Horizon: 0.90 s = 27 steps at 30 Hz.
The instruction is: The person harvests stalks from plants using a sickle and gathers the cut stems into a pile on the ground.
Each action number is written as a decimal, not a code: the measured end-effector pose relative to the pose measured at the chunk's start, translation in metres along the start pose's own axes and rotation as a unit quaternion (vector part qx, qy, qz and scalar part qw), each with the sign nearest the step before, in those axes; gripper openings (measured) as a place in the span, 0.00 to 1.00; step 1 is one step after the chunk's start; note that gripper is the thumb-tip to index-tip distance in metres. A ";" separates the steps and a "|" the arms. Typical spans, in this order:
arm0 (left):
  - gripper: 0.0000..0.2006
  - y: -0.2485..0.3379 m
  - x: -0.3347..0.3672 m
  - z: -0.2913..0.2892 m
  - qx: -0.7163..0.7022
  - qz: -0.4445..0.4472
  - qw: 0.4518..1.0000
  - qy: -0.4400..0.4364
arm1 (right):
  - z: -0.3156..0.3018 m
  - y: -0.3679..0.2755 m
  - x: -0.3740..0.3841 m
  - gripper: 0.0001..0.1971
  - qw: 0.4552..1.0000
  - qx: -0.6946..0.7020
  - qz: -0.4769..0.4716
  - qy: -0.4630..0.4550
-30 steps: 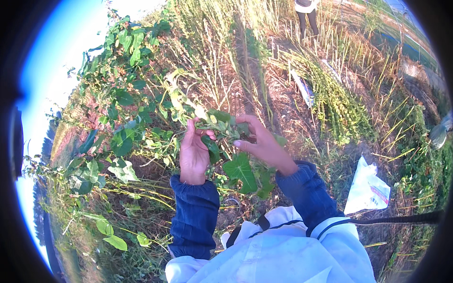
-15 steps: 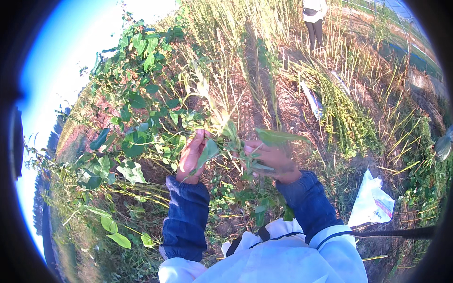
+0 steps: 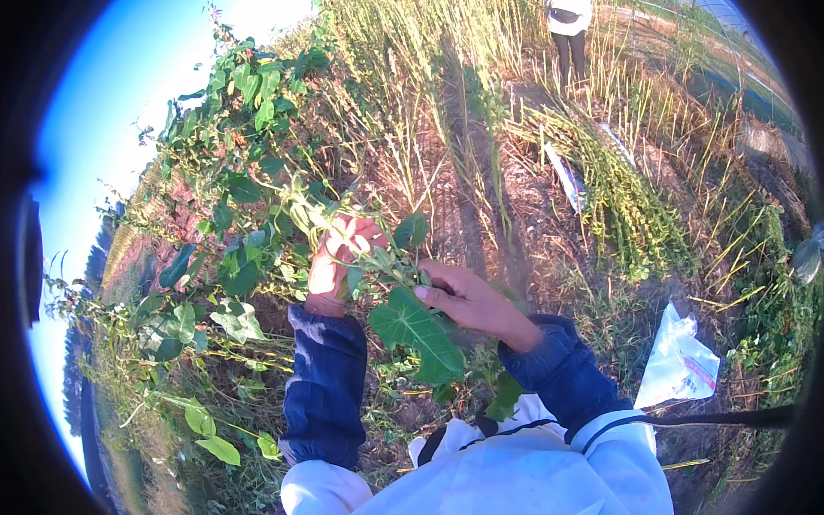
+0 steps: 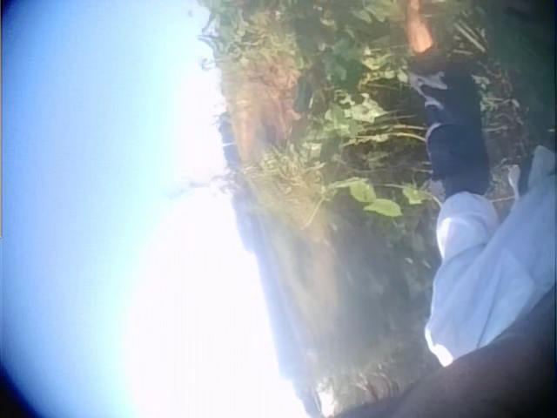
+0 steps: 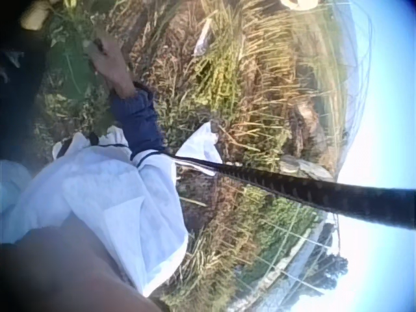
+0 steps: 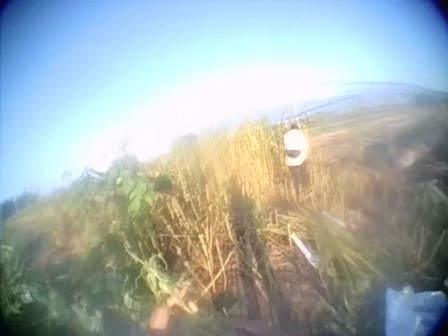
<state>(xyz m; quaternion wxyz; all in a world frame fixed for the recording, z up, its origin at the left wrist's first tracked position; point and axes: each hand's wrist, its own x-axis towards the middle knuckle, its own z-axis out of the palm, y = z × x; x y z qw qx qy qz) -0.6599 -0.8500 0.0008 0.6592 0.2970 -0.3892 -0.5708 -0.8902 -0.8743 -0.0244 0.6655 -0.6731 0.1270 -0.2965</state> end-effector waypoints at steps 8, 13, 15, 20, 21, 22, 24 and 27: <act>0.06 -0.002 -0.052 0.072 0.411 0.286 0.845 0.188 | 0.009 0.022 0.000 0.17 0.893 -0.374 -0.099 0.232; 0.15 -0.007 -0.001 0.100 0.833 0.150 0.521 0.108 | 0.014 0.037 0.000 0.23 0.832 -0.498 -0.037 0.240; 0.14 -0.012 0.007 0.099 0.861 0.121 0.483 0.101 | 0.014 0.033 -0.003 0.23 0.834 -0.504 -0.026 0.222; 0.07 -0.037 -0.001 0.094 0.630 0.243 0.736 0.049 | -0.020 0.047 -0.009 0.17 0.964 -0.219 -0.022 0.146; 0.05 -0.044 -0.007 0.095 0.556 0.262 0.787 0.060 | -0.032 0.056 -0.009 0.17 0.989 -0.081 -0.014 0.124; 0.06 -0.047 -0.017 0.094 0.516 0.218 0.824 0.089 | -0.040 0.055 -0.005 0.16 0.994 0.060 -0.015 0.094; 0.07 -0.038 -0.035 0.085 0.507 0.289 0.804 0.112 | -0.030 0.020 0.000 0.17 0.977 0.190 -0.005 0.096; 0.09 -0.049 -0.049 0.080 0.391 0.221 0.876 0.178 | -0.038 0.022 -0.007 0.19 0.960 0.259 0.055 0.089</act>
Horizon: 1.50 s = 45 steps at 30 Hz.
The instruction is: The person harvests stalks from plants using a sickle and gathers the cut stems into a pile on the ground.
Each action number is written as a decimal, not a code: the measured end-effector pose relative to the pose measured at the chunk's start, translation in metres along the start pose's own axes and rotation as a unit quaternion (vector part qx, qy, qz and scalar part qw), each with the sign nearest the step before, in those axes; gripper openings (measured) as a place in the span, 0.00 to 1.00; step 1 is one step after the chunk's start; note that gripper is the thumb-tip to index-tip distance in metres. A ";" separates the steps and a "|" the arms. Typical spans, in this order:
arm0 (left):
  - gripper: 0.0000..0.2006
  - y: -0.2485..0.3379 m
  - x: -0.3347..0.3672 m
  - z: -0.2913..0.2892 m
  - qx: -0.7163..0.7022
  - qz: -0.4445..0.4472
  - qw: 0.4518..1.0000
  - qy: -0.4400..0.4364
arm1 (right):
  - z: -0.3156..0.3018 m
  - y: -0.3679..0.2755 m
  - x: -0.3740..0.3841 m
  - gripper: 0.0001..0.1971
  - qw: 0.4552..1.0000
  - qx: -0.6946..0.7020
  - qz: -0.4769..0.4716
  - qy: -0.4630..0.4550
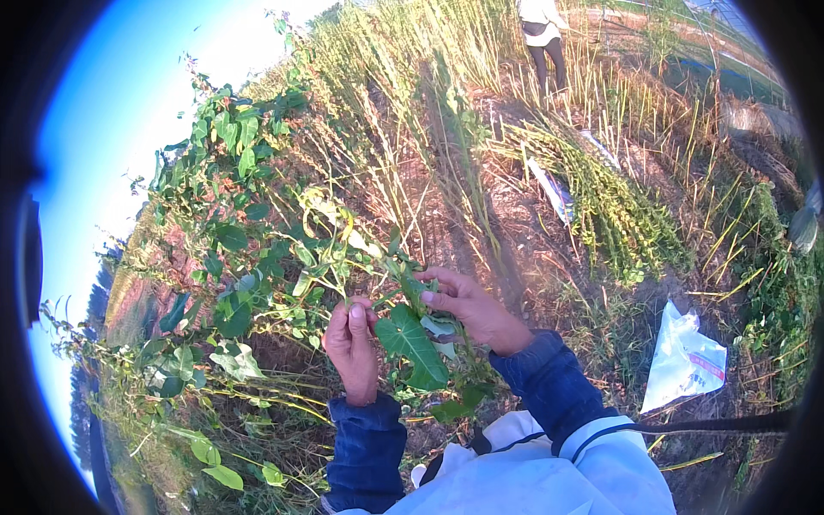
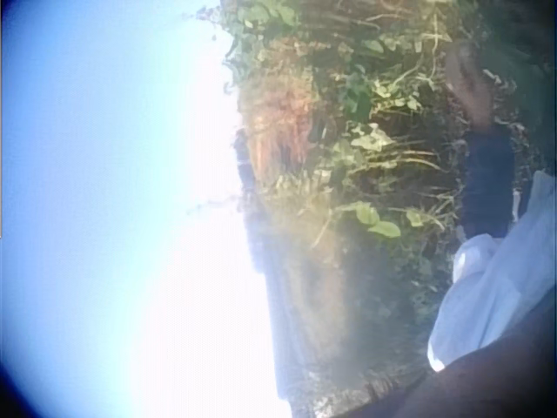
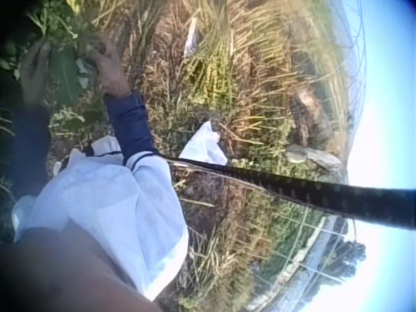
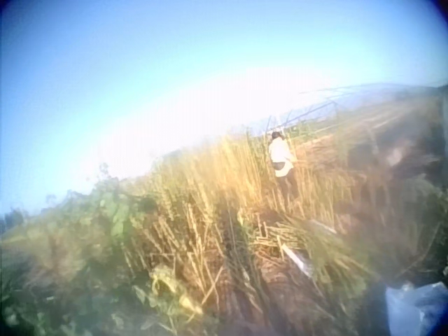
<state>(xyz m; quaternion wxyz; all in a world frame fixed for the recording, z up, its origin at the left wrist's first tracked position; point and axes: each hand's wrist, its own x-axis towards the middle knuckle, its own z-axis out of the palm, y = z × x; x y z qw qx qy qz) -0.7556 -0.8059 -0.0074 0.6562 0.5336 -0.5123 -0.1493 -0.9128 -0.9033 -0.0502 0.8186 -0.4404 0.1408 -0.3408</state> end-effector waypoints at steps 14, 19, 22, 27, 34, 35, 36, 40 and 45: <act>0.05 0.004 0.021 -0.005 -0.273 -0.022 0.961 -0.035 | 0.027 0.011 0.011 0.10 0.974 -0.201 -0.088 0.047; 0.10 0.030 0.017 -0.020 -0.381 -0.007 0.922 -0.073 | 0.012 0.024 0.016 0.12 0.852 -0.448 -0.230 0.143; 0.14 0.035 0.008 -0.024 -0.342 0.001 0.939 -0.044 | 0.011 0.023 0.016 0.13 0.868 -0.430 -0.208 0.139; 0.21 0.037 -0.023 -0.019 -0.165 -0.118 0.967 -0.155 | 0.004 0.019 0.014 0.22 0.882 -0.413 -0.187 0.131; 0.10 0.017 -0.046 0.015 0.163 0.204 0.857 -0.444 | -0.011 0.040 0.018 0.18 0.872 -0.441 -0.166 0.130; 0.10 0.018 -0.044 0.012 0.146 0.191 0.877 -0.416 | -0.020 0.049 0.020 0.18 0.874 -0.416 -0.211 0.133; 0.10 0.022 -0.038 0.007 0.122 0.183 0.897 -0.384 | -0.029 0.048 0.021 0.18 0.878 -0.410 -0.192 0.154; 0.11 0.017 -0.026 -0.032 -0.133 -0.002 0.970 -0.202 | -0.015 0.029 0.001 0.16 0.924 -0.307 -0.136 0.184; 0.17 -0.029 -0.016 -0.066 -0.353 -0.149 0.923 -0.037 | -0.002 0.023 -0.005 0.12 0.977 -0.143 -0.075 0.141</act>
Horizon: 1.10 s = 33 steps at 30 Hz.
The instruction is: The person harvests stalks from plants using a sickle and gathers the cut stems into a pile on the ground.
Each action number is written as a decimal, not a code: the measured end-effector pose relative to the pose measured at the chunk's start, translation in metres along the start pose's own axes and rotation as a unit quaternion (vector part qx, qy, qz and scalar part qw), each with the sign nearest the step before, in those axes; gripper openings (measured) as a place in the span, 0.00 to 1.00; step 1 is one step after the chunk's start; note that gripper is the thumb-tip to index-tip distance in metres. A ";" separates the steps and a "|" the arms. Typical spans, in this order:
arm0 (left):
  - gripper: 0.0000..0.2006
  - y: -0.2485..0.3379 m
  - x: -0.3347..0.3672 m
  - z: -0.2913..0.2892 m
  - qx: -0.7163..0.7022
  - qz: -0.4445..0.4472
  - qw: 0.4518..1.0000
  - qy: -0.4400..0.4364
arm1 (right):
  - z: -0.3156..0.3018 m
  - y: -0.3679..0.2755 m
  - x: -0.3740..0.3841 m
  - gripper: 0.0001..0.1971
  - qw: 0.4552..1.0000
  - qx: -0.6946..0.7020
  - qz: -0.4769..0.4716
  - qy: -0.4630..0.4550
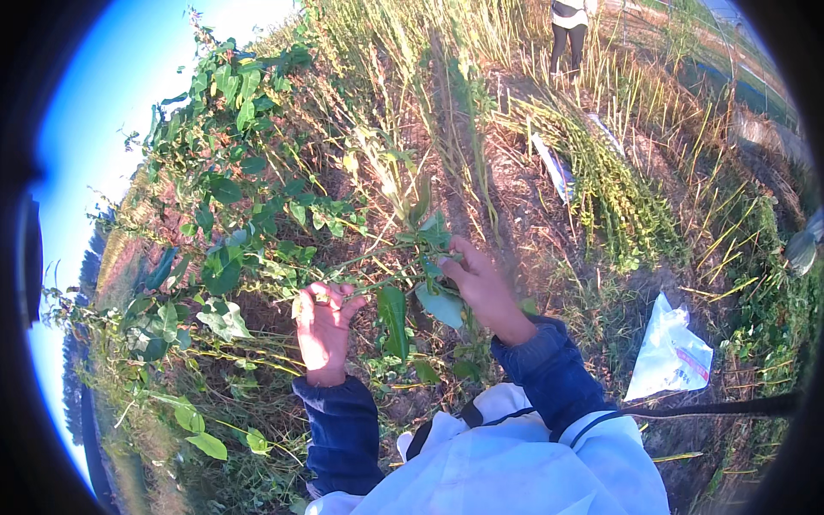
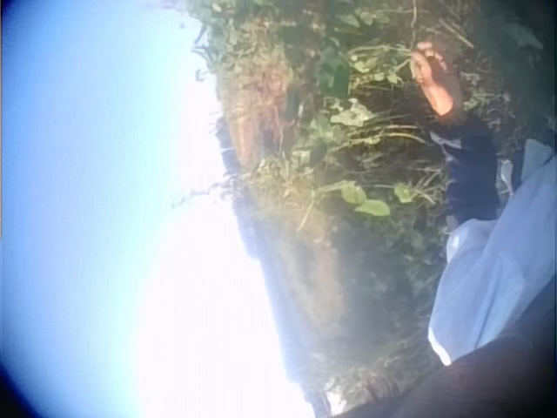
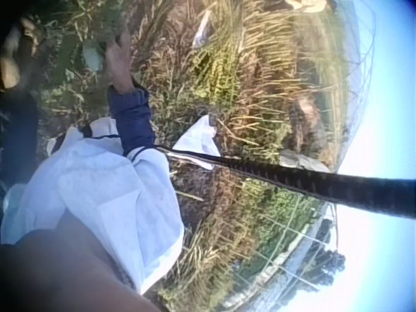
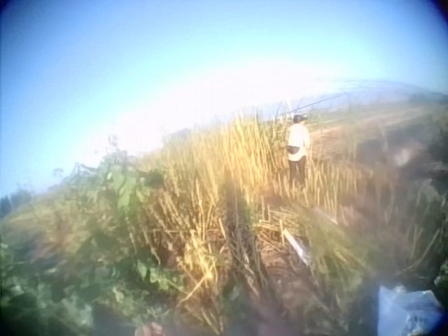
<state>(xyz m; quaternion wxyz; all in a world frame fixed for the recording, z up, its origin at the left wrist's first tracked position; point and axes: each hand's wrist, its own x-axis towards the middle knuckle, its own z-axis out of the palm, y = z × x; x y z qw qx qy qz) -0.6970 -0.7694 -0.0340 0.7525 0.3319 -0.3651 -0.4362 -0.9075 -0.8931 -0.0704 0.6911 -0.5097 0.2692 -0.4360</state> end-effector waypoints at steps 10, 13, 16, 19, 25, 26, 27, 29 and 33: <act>0.24 -0.012 -0.012 -0.022 -0.093 -0.027 0.950 -0.298 | 0.009 -0.024 -0.001 0.18 0.994 0.104 0.009 -0.030; 0.22 -0.003 -0.020 -0.040 0.072 -0.058 0.970 -0.225 | 0.010 -0.024 0.000 0.18 0.993 0.111 0.050 0.000; 0.19 -0.002 -0.022 -0.067 0.050 -0.081 0.990 -0.103 | 0.000 -0.017 0.008 0.17 0.991 0.135 -0.009 0.017; 0.18 -0.005 -0.020 -0.076 0.077 -0.032 0.995 0.046 | 0.007 -0.012 0.012 0.15 0.984 0.172 0.027 0.035; 0.16 -0.036 0.014 0.035 0.216 -0.112 0.970 -0.017 | 0.041 -0.023 0.004 0.13 0.994 0.094 -0.045 -0.030; 0.16 -0.042 0.011 0.048 0.114 -0.063 0.991 -0.036 | 0.043 -0.021 0.005 0.14 0.995 0.063 -0.076 -0.021; 0.16 -0.059 0.010 0.048 0.097 -0.088 0.991 0.012 | 0.043 -0.012 0.007 0.16 0.994 0.031 -0.105 -0.011; 0.16 -0.068 0.011 0.035 0.116 -0.110 0.986 0.049 | 0.051 -0.011 0.002 0.18 0.994 0.057 -0.087 -0.016; 0.15 -0.070 0.020 0.052 0.090 -0.110 0.988 0.064 | 0.048 0.003 0.019 0.13 0.990 0.024 -0.136 0.032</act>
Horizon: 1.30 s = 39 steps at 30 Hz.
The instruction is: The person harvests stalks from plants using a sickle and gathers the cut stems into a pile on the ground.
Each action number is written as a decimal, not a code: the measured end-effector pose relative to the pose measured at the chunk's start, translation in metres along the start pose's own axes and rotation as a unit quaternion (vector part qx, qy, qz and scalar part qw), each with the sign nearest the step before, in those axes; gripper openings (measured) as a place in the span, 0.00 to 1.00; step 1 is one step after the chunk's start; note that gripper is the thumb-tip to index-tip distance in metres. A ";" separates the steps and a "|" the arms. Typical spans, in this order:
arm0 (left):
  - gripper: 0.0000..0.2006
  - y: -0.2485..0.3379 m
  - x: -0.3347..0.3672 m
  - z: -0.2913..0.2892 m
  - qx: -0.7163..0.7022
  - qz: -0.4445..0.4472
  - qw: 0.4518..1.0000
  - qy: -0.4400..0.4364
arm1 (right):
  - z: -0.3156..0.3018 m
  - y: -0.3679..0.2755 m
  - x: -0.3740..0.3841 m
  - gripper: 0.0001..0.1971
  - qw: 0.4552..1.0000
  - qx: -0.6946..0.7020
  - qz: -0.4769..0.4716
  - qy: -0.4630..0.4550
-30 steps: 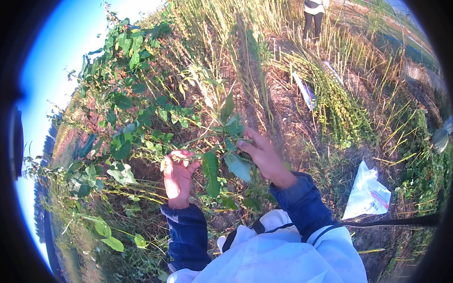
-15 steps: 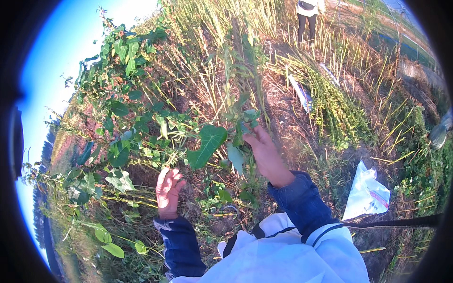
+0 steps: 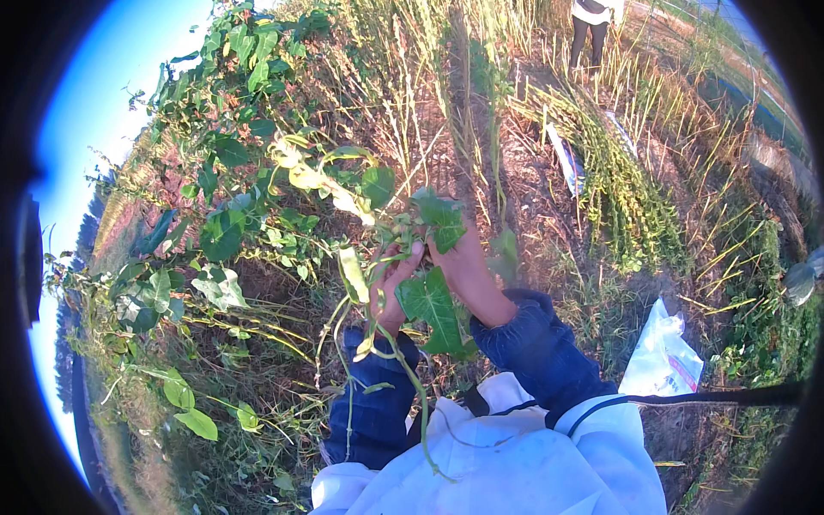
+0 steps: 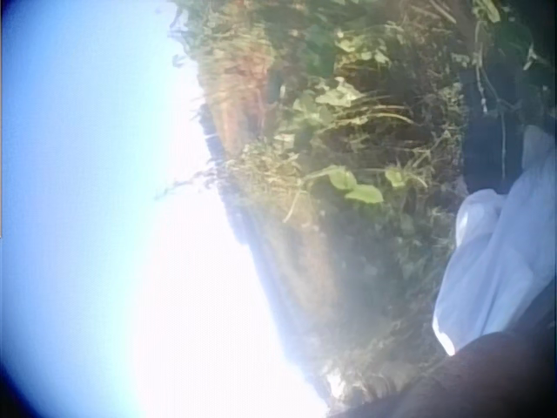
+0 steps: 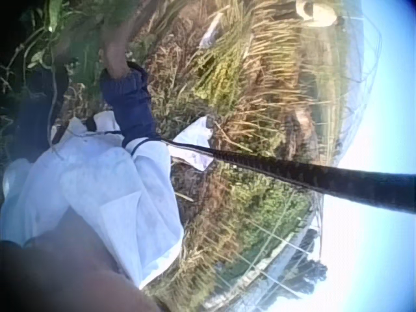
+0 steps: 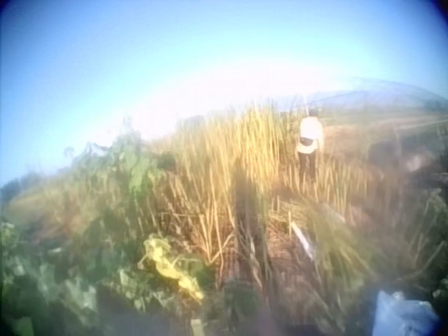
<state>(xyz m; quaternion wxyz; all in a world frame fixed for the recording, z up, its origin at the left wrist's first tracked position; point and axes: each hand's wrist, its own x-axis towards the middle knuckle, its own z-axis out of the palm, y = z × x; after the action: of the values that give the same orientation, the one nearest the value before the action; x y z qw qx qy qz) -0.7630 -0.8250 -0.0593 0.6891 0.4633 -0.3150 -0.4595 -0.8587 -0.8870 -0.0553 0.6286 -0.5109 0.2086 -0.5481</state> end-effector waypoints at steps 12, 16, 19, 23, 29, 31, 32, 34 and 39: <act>0.07 0.032 -0.002 0.002 -0.016 0.008 0.997 0.076 | -0.031 -0.015 0.035 0.06 0.964 0.208 0.157 0.058; 0.06 0.014 0.006 -0.013 -0.102 0.081 0.991 0.033 | -0.043 -0.011 0.039 0.08 0.947 0.249 0.203 0.015; 0.05 0.011 0.010 -0.026 -0.015 0.105 0.994 -0.012 | -0.025 -0.028 0.035 0.11 0.977 0.097 0.188 -0.027; 0.06 0.015 0.008 -0.007 -0.046 0.069 0.996 -0.019 | -0.022 -0.033 0.042 0.12 0.994 -0.028 0.104 -0.015; 0.08 0.026 0.009 -0.008 0.032 0.102 0.993 -0.052 | 0.003 -0.059 0.035 0.13 0.984 -0.137 -0.002 -0.113; 0.09 0.020 0.012 -0.005 0.067 0.124 0.988 -0.058 | 0.005 -0.062 0.037 0.11 0.968 -0.169 -0.028 -0.182; 0.09 0.016 0.012 -0.006 0.083 0.117 0.988 -0.057 | 0.004 -0.060 0.037 0.09 0.959 -0.205 -0.062 -0.185; 0.11 0.011 0.015 -0.002 0.079 0.161 0.983 -0.045 | 0.004 -0.062 0.040 0.06 0.923 -0.341 -0.062 -0.167; 0.11 0.016 0.008 -0.009 0.011 0.087 0.996 -0.035 | 0.010 -0.052 0.035 0.05 0.983 -0.166 -0.053 -0.067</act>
<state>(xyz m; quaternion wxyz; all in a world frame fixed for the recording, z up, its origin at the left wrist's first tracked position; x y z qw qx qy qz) -0.7473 -0.8272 -0.0481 0.7098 0.4255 -0.3830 -0.4104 -0.8647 -0.9081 0.0042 0.5180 -0.6536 0.2269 -0.5029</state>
